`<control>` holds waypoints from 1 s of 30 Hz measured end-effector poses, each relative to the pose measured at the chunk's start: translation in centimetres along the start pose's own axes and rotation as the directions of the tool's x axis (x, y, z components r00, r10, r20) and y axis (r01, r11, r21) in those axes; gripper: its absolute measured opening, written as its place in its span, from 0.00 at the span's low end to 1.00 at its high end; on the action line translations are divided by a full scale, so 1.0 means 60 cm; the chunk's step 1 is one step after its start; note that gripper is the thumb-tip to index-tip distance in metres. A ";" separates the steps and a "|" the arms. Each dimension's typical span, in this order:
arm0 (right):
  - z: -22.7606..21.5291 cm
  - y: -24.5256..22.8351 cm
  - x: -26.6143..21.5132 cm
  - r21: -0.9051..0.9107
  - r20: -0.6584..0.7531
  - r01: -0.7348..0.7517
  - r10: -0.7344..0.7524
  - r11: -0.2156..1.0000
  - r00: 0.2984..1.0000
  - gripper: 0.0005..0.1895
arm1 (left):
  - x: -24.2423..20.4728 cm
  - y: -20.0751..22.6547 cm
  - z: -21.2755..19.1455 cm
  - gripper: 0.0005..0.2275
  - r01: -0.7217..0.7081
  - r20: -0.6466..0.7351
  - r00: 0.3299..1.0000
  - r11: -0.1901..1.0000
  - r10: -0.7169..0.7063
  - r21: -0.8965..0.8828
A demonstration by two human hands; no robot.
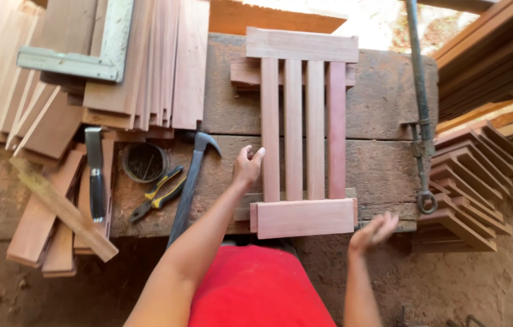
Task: The person assembles a slatted wooden frame on a rustic workbench. They position slats between cross rails, place a long bar clamp across the assembly and tighten it, tap pieces into alignment with a hammer, and use a try square and pliers to check and adjust the fit of the parts.
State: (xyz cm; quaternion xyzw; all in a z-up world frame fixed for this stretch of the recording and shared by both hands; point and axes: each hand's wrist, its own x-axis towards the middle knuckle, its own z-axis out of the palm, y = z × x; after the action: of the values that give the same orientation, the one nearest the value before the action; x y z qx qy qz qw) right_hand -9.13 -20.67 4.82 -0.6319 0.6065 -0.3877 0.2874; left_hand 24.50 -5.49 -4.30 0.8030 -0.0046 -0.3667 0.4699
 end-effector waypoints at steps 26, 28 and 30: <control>0.165 -0.227 -0.171 0.486 -0.179 -0.744 0.886 0.458 0.428 0.48 | -0.012 0.052 0.044 0.27 -0.024 0.115 0.993 0.999 0.020 0.038; 0.170 -0.208 -0.167 0.436 -0.208 -0.778 0.892 0.452 0.402 0.49 | -0.012 0.051 0.044 0.27 -0.026 0.118 0.993 0.999 0.020 0.047; 0.170 -0.187 -0.165 0.355 -0.231 -0.820 0.892 0.450 0.389 0.51 | -0.023 0.054 0.041 0.28 -0.010 0.127 0.992 0.999 0.006 0.033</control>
State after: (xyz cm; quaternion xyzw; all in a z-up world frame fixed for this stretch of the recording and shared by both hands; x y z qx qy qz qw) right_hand 5.87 -10.87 7.35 -0.1076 0.8498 -0.3524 0.3770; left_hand 23.16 -8.65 -1.76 0.7856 -0.0440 -0.4151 0.4567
